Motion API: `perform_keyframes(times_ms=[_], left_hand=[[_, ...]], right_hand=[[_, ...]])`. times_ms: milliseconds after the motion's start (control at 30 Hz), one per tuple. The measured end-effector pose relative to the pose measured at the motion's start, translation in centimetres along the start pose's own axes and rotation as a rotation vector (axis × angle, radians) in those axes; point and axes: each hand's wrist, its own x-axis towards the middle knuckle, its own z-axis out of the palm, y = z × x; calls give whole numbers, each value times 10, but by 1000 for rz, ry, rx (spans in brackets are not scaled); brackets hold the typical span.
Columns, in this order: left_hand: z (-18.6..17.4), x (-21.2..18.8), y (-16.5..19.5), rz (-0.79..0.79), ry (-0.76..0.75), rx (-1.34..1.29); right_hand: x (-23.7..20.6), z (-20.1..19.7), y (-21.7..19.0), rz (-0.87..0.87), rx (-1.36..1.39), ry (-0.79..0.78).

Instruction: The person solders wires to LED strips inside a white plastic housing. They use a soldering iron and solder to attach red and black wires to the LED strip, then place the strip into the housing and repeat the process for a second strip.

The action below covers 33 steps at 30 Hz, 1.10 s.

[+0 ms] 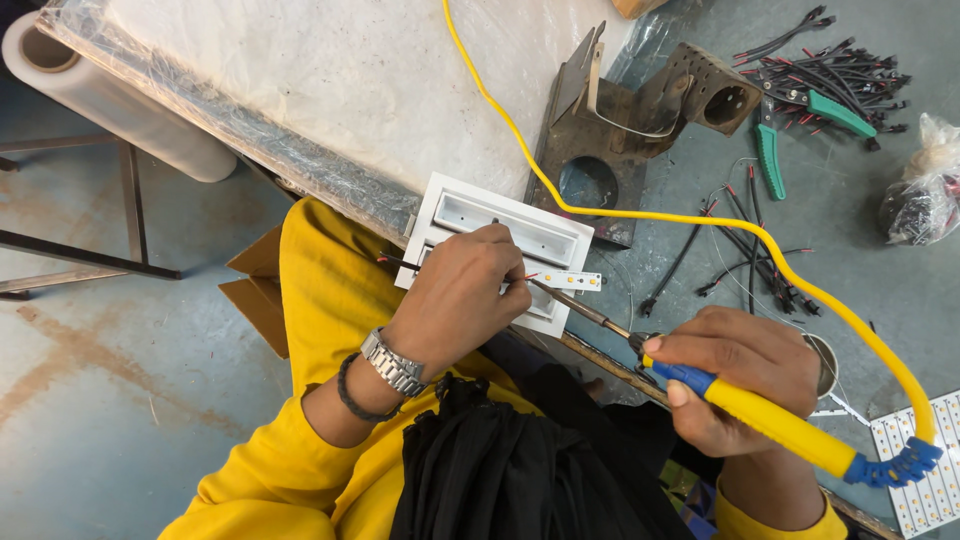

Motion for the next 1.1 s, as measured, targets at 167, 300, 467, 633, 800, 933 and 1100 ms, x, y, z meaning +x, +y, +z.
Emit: perform_keyframes(times_ms=[167, 300, 467, 633, 800, 933, 1100], left_hand=[[-1, 0, 0, 12, -1, -20], [-1, 0, 0, -5, -14, 0], [0, 0, 0, -7, -22, -12], [0, 1, 0, -3, -1, 6], [5, 2, 6, -12, 81, 60], [9, -1, 7, 31, 127, 81], [10, -1, 3, 44, 96, 79]], right_hand=[[-2, -3, -1, 17, 9, 58], [-11, -2, 7, 8, 32, 61], [-42, -7, 20, 89, 163, 265], [-76, 4, 39, 229, 148, 735], [-91, 4, 46, 252, 306, 768], [-95, 4, 41, 253, 299, 765], [-76, 8, 30, 143, 277, 663]])
